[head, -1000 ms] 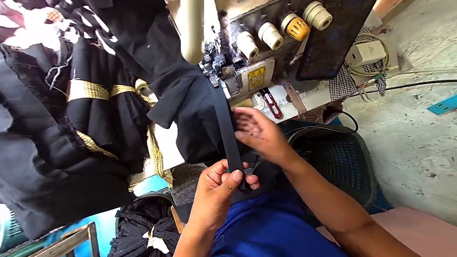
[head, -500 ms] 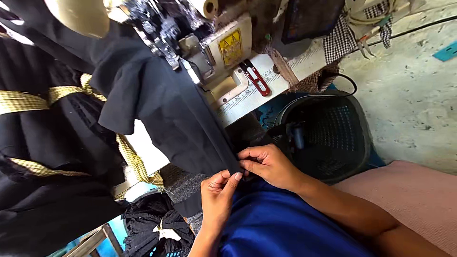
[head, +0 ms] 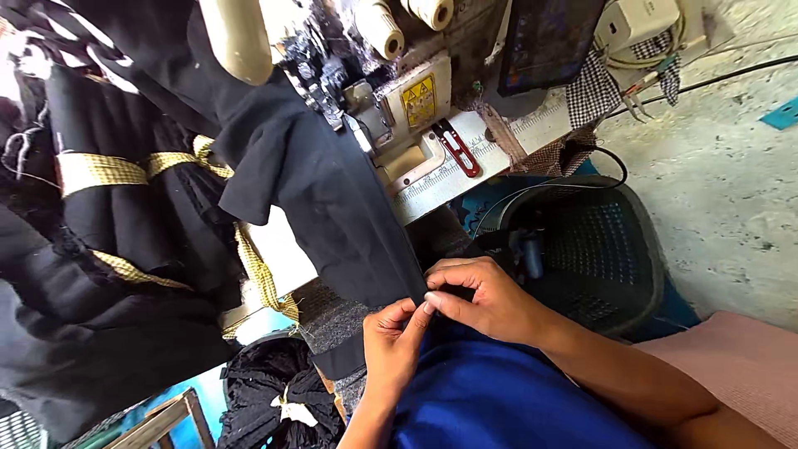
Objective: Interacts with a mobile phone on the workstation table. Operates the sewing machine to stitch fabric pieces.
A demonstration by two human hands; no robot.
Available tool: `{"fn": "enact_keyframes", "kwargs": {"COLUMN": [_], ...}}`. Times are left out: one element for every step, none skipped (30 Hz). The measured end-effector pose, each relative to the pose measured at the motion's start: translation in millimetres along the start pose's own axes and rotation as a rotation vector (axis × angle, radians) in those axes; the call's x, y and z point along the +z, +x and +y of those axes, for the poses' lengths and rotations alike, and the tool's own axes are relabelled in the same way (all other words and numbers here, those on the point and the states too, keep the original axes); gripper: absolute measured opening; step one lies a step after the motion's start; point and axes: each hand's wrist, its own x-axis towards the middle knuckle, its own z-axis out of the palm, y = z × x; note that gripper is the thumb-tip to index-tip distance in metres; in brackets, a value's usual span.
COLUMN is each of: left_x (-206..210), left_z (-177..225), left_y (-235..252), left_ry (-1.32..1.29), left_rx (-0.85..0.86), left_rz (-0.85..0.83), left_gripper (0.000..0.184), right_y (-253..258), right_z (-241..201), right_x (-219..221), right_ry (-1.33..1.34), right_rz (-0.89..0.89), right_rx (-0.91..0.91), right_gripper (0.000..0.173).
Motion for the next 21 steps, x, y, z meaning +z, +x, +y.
{"fn": "enact_keyframes", "kwargs": {"left_x": [-2.1,-6.8,-14.1,-23.3,-31.7,-37.7,-40.8,-41.5,-40.4,-39.0,-38.5,-39.0,-40.6,-42.6,-44.2,-45.3,-46.1,-46.9,-48.4,-50.6,-53.5], "left_z": [1.0,6.4,17.9,35.4,57.2,79.3,97.3,109.9,116.9,117.6,113.1,106.0,99.2,94.7,92.3,91.0,90.3,90.3,91.0,92.2,94.0], "left_y": [1.2,3.7,8.0,14.1,20.3,27.0,34.7,44.5,57.4,72.9,88.8,102.3,111.8,117.2,119.0,118.7,118.1,118.6,120.4,122.7,126.1], "left_ry": [0.046,0.155,0.343,0.560,0.703,0.758,0.772,0.779,0.811,0.871,0.943,1.012,1.061,1.082,1.081,1.068,1.059,1.058,1.060,1.062,1.061], "left_rx": [0.008,0.025,0.061,0.123,0.191,0.272,0.364,0.449,0.514,0.553,0.572,0.574,0.576,0.592,0.606,0.614,0.618,0.620,0.620,0.613,0.605], "left_rz": [-0.016,-0.049,-0.094,-0.129,-0.123,-0.080,-0.018,0.029,0.042,0.040,0.051,0.083,0.125,0.158,0.173,0.177,0.179,0.181,0.176,0.162,0.142], "left_gripper": [0.010,0.010,0.014,0.021,0.025,0.027,0.028,0.029,0.032,0.036,0.039,0.039,0.037,0.034,0.033,0.031,0.030,0.029,0.029,0.030,0.031], "right_y": [0.3,0.9,1.9,3.3,4.0,3.7,3.0,3.0,4.1,5.3,5.9,5.9,5.9,5.5,4.3,2.2,0.4,0.0,1.6,4.6,9.2], "right_z": [-0.7,-1.2,-1.4,-1.8,-2.2,-3.2,-4.9,-7.8,-12.1,-17.9,-24.5,-30.5,-34.5,-35.0,-31.8,-25.3,-16.5,-7.8,-0.8,3.2,4.4], "right_x": [2.3,4.6,5.9,5.8,5.4,5.3,5.6,6.0,6.3,6.0,5.7,4.3,1.6,-1.6,-4.2,-5.8,-6.6,-7.0,-7.3,-7.2,-7.1], "right_ry": [-0.028,-0.058,-0.081,-0.090,-0.082,-0.068,-0.048,-0.028,-0.006,0.018,0.046,0.073,0.094,0.110,0.118,0.122,0.124,0.124,0.128,0.132,0.131], "right_rz": [0.032,0.072,0.103,0.113,0.109,0.095,0.073,0.052,0.035,0.022,0.015,0.012,0.010,0.011,0.017,0.025,0.034,0.044,0.054,0.063,0.072], "right_rx": [-0.008,-0.009,-0.011,-0.014,-0.018,-0.016,-0.010,-0.009,-0.025,-0.054,-0.087,-0.117,-0.140,-0.152,-0.146,-0.123,-0.088,-0.049,-0.018,0.000,0.004], "right_gripper": [0.025,0.025,0.024,0.024,0.025,0.025,0.025,0.024,0.023,0.023,0.024,0.025,0.024,0.023,0.022,0.022,0.022,0.021,0.020,0.020,0.021]}}
